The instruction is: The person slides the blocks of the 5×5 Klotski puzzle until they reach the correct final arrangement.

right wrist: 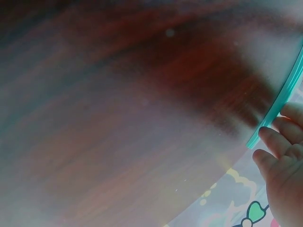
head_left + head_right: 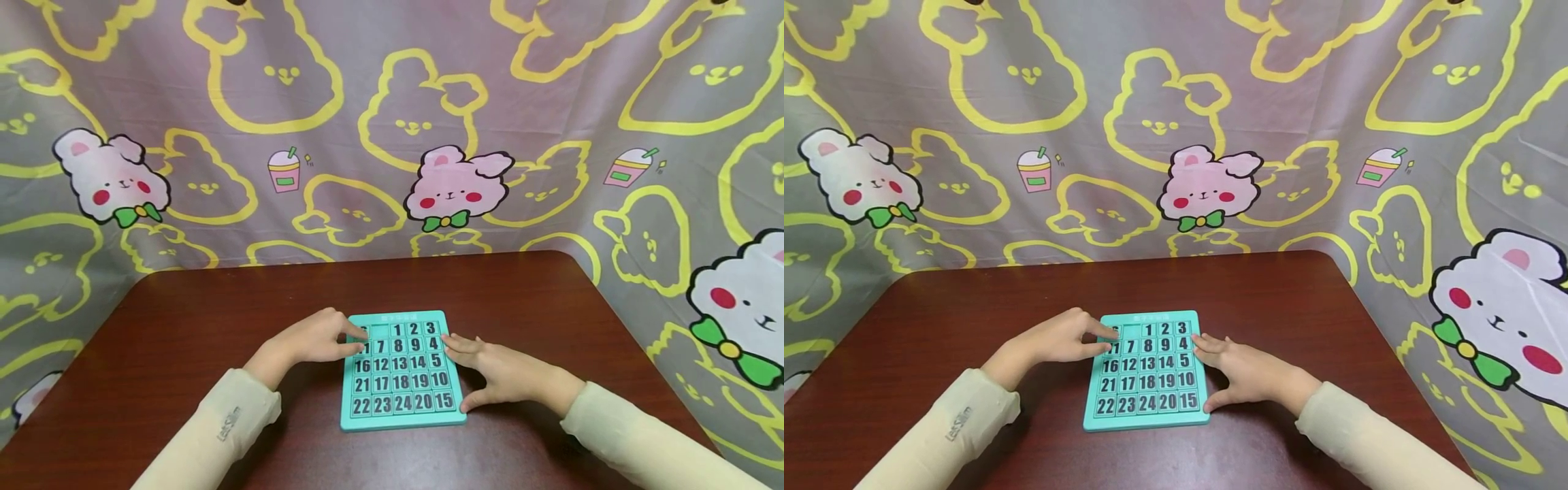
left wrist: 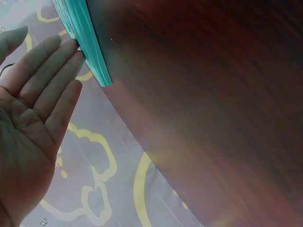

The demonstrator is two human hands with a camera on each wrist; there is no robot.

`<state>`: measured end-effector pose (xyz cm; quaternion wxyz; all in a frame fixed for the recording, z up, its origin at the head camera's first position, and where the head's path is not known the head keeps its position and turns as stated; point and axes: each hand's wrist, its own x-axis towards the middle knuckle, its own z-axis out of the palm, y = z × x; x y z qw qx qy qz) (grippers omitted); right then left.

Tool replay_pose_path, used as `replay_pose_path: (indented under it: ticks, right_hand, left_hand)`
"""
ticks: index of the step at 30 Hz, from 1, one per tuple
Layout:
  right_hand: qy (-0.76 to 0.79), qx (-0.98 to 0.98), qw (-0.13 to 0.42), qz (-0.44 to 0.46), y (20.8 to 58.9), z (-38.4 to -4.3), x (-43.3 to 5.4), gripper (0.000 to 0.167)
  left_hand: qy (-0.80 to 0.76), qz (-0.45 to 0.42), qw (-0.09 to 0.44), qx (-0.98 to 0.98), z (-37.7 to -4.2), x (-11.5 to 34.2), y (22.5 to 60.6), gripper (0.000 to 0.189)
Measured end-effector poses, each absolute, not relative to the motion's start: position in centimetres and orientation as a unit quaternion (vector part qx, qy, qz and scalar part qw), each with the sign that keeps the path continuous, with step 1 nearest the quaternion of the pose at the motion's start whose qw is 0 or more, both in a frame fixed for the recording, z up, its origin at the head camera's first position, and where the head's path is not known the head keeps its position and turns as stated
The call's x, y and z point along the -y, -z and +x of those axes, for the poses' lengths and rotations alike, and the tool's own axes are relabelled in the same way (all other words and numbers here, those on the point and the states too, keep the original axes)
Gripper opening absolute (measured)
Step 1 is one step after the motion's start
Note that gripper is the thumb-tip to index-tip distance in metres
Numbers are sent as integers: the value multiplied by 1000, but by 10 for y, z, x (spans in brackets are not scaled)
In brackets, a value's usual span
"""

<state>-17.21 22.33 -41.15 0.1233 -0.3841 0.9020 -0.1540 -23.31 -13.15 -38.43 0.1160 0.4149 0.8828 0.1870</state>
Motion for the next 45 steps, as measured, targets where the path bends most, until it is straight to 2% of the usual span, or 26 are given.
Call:
replay_pose_path:
  ticks: [9,16,29,36,45]
  right_hand:
    - [157,-901,117,-388,413,-173,-224,101]
    - [154,-903,129,-379,412,-174,-224,101]
    - [156,-902,120,-385,414,-174,-225,101]
    - [155,-900,112,-391,414,-175,-225,100]
    - [157,-901,128,-382,413,-174,-225,101]
  left_hand:
    - [-193,429,97,-877,-236,122,381,29]
    - [-187,439,113,-871,-240,104,379,32]
    - [-164,462,122,-863,-243,77,380,34]
    - [-154,458,132,-866,-242,71,379,35]
    - [-148,437,153,-874,-243,73,383,39]
